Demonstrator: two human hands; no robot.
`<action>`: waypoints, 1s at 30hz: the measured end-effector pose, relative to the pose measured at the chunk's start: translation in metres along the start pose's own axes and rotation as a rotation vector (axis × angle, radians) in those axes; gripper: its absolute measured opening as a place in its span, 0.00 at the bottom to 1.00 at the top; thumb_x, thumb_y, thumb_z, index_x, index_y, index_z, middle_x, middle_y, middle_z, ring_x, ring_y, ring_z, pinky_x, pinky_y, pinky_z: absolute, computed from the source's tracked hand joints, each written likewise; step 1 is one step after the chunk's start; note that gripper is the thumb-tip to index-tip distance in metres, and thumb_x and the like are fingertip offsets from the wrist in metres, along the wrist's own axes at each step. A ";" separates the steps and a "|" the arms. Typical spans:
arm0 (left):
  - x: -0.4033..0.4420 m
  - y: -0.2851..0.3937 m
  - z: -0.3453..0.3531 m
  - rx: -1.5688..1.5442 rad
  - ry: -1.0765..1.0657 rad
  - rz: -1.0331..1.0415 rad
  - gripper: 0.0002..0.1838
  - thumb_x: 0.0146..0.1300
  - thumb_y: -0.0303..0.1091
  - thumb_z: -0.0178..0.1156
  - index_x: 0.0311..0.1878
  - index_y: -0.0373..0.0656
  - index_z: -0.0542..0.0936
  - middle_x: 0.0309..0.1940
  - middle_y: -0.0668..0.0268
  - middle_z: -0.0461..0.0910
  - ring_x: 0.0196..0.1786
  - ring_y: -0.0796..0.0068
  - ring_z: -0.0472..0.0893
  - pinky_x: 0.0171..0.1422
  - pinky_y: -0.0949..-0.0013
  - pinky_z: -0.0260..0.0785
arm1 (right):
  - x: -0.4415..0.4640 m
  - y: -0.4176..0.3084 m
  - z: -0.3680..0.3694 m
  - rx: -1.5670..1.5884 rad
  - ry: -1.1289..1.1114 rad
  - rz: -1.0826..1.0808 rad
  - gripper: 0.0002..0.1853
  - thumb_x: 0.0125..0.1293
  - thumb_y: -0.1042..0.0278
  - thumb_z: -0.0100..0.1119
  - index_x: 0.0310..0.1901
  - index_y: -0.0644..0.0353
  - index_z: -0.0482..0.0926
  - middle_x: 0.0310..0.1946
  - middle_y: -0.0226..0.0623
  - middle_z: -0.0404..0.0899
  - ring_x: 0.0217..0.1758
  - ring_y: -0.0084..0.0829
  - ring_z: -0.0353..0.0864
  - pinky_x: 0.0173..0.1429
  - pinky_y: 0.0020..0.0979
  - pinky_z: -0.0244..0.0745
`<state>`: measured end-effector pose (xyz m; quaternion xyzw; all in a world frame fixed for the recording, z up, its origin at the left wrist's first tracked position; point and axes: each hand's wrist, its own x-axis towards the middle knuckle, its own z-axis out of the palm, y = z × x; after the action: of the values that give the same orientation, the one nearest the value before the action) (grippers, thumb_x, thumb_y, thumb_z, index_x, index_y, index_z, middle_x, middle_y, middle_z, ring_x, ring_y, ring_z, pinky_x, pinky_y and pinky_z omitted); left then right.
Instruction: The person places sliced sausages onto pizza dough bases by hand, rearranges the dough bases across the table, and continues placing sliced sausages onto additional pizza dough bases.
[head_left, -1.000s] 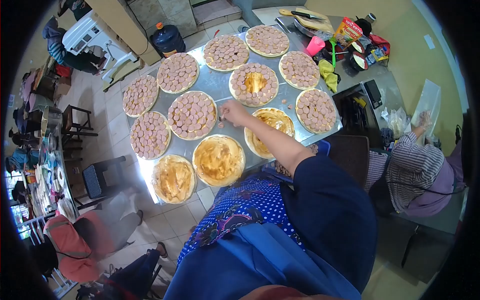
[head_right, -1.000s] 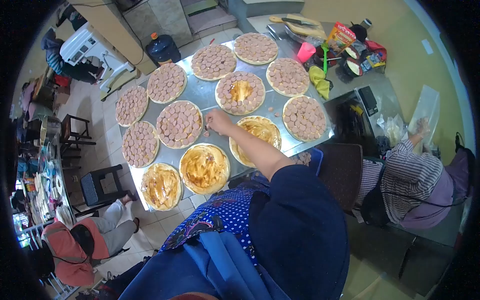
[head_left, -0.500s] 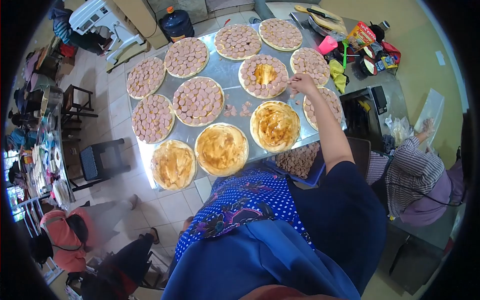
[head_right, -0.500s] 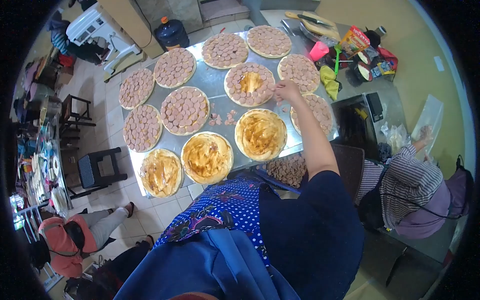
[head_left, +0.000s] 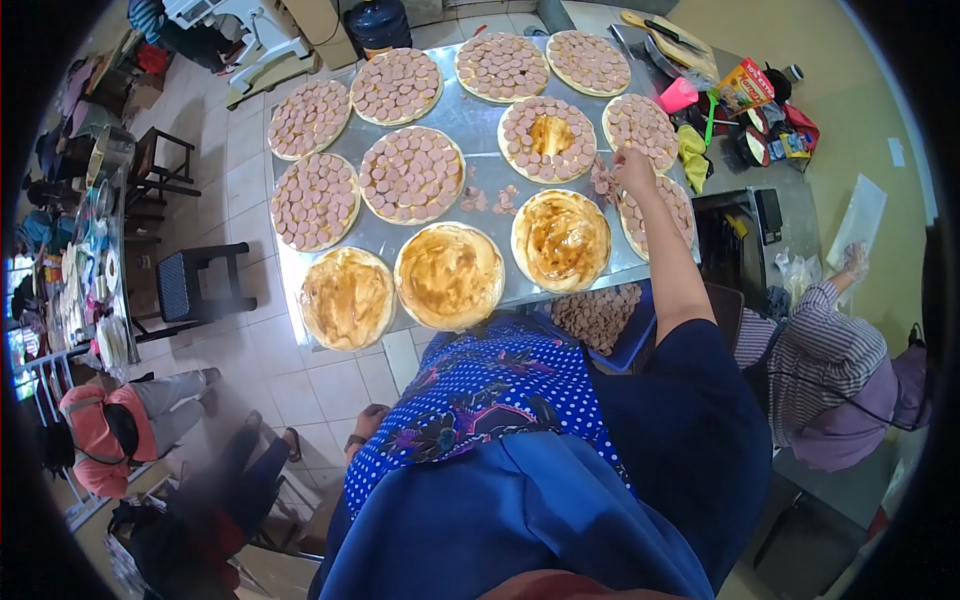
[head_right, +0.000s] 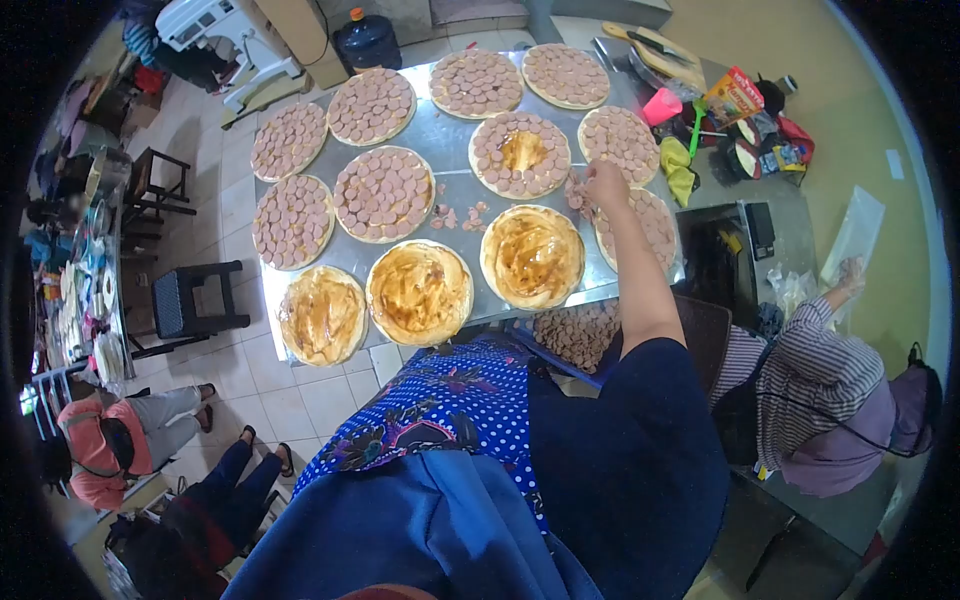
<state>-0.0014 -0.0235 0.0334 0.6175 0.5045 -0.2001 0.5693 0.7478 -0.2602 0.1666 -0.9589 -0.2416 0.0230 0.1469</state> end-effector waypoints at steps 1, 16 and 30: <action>-0.005 0.001 0.001 0.012 -0.004 -0.004 0.12 0.59 0.35 0.61 0.40 0.36 0.82 0.36 0.59 0.83 0.41 0.72 0.81 0.47 0.70 0.72 | -0.004 -0.009 -0.007 0.001 -0.003 -0.007 0.11 0.48 0.75 0.60 0.36 0.57 0.82 0.31 0.41 0.81 0.37 0.38 0.81 0.41 0.34 0.74; -0.030 -0.028 0.024 -0.059 0.031 -0.132 0.14 0.57 0.37 0.62 0.42 0.37 0.82 0.37 0.58 0.83 0.41 0.70 0.81 0.47 0.68 0.73 | -0.012 -0.159 0.051 0.329 -0.329 -0.346 0.19 0.46 0.76 0.56 0.44 0.59 0.81 0.45 0.42 0.76 0.48 0.42 0.76 0.53 0.40 0.71; -0.052 -0.053 0.038 -0.098 -0.018 -0.217 0.17 0.59 0.37 0.61 0.46 0.35 0.81 0.40 0.58 0.83 0.44 0.70 0.80 0.50 0.69 0.72 | -0.080 -0.237 0.087 0.202 -0.136 -0.476 0.19 0.49 0.56 0.69 0.41 0.58 0.79 0.43 0.37 0.71 0.52 0.41 0.69 0.56 0.38 0.67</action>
<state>-0.0551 -0.0868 0.0388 0.5289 0.5723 -0.2414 0.5783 0.5587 -0.0751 0.1506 -0.8518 -0.4662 0.0764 0.2267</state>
